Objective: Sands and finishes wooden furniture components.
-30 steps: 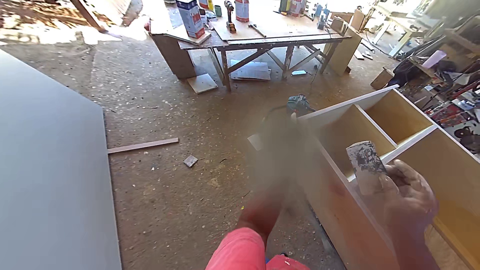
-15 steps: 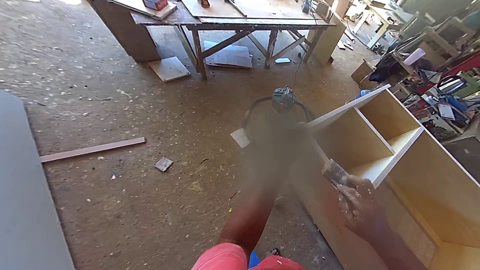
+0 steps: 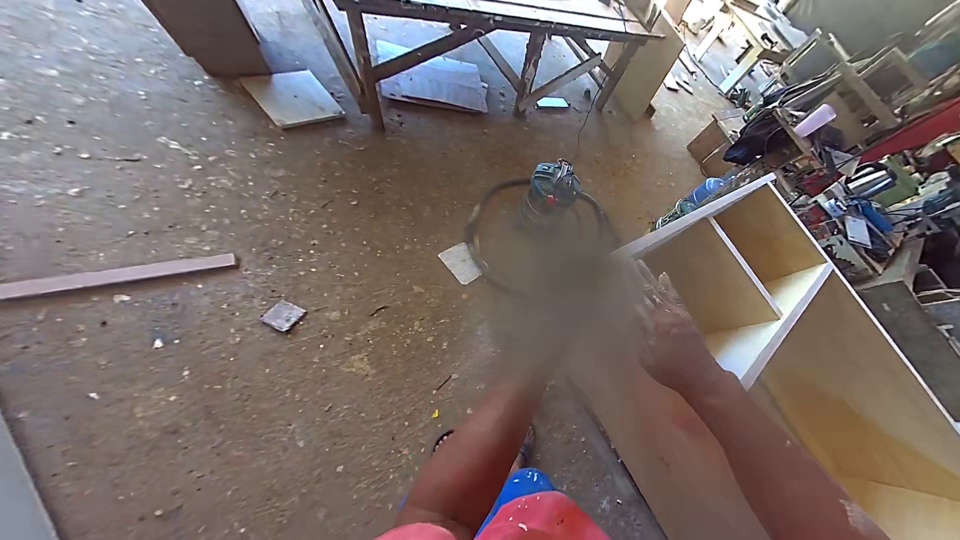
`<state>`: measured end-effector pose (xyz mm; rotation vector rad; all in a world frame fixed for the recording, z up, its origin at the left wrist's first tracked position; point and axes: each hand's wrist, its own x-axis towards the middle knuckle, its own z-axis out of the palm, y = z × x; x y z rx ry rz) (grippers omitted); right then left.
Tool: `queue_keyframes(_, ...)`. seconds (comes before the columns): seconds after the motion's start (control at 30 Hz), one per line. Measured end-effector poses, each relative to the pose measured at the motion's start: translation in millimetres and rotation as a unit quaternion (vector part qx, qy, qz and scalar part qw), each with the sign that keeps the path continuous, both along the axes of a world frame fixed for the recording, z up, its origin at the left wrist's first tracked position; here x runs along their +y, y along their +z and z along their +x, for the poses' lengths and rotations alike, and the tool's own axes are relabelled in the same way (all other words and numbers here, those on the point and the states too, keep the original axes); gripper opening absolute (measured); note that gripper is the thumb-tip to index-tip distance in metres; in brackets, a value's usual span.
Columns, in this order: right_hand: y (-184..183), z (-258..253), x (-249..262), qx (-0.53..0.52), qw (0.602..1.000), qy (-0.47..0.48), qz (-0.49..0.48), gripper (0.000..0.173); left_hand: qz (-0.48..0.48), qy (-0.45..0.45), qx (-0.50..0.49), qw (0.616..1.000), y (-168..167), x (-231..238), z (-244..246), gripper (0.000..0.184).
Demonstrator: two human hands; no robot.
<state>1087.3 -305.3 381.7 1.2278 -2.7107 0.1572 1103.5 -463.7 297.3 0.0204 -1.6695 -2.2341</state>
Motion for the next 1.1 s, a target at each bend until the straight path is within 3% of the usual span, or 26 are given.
queue_keyframes(0.17,7,38,44,-0.047,0.997,0.016,-0.060,0.043,0.003,-0.004,-0.048,0.999,16,15,9,0.044)
queue_keyframes(0.23,22,42,56,-0.160,0.968,-0.030,-0.193,0.039,-0.024,-0.014,-0.078,0.997,21,7,11,0.045)
queue_keyframes(0.27,32,40,58,-0.255,0.916,-0.072,-0.302,0.038,-0.035,-0.015,-0.091,0.995,24,3,11,0.043)
queue_keyframes(0.33,50,29,56,-0.408,0.759,-0.125,-0.492,0.042,-0.053,-0.010,-0.102,0.993,28,0,12,0.040)
queue_keyframes(0.37,55,23,54,-0.459,0.698,-0.128,-0.534,0.045,-0.056,0.004,-0.090,0.994,27,2,13,0.039)
queue_keyframes(0.4,56,20,52,-0.486,0.667,-0.124,-0.551,0.047,-0.063,0.029,-0.067,0.995,23,6,14,0.039)
queue_keyframes(0.43,54,18,51,-0.491,0.667,-0.110,-0.549,0.048,-0.084,0.058,-0.037,0.994,13,11,14,0.042)
queue_keyframes(0.47,50,17,49,-0.467,0.706,-0.085,-0.526,0.047,-0.104,0.087,-0.010,0.991,8,14,15,0.044)
queue_keyframes(0.5,45,15,48,-0.402,0.788,-0.048,-0.464,0.046,-0.116,0.104,0.004,0.988,9,17,17,0.045)
queue_keyframes(0.53,38,13,48,-0.293,0.888,-0.005,-0.354,0.045,-0.117,0.110,0.004,0.987,13,20,20,0.046)
queue_keyframes(0.57,30,11,47,-0.166,0.960,0.028,-0.226,0.046,-0.109,0.105,-0.006,0.988,19,21,22,0.049)
queue_keyframes(0.6,22,11,44,-0.067,0.990,0.049,-0.114,0.047,-0.095,0.097,-0.025,0.990,25,21,22,0.053)
queue_keyframes(0.67,10,12,41,-0.018,0.998,0.057,0.005,0.050,-0.059,0.060,-0.092,0.992,39,16,21,0.055)
queue_keyframes(0.73,10,9,40,-0.015,0.997,0.066,0.036,0.052,-0.055,0.028,-0.153,0.986,36,14,16,0.050)
queue_keyframes(0.9,11,3,29,0.006,0.993,0.105,0.060,0.050,-0.065,-0.021,-0.137,0.988,16,14,13,0.046)
queue_keyframes(1.03,12,-28,-15,-0.030,0.994,0.076,0.070,0.056,-0.104,0.004,-0.080,0.991,-31,22,1,0.054)
queue_keyframes(1.1,12,-39,-25,-0.040,0.996,0.070,0.047,0.057,-0.104,-0.003,-0.071,0.992,-33,23,1,0.061)
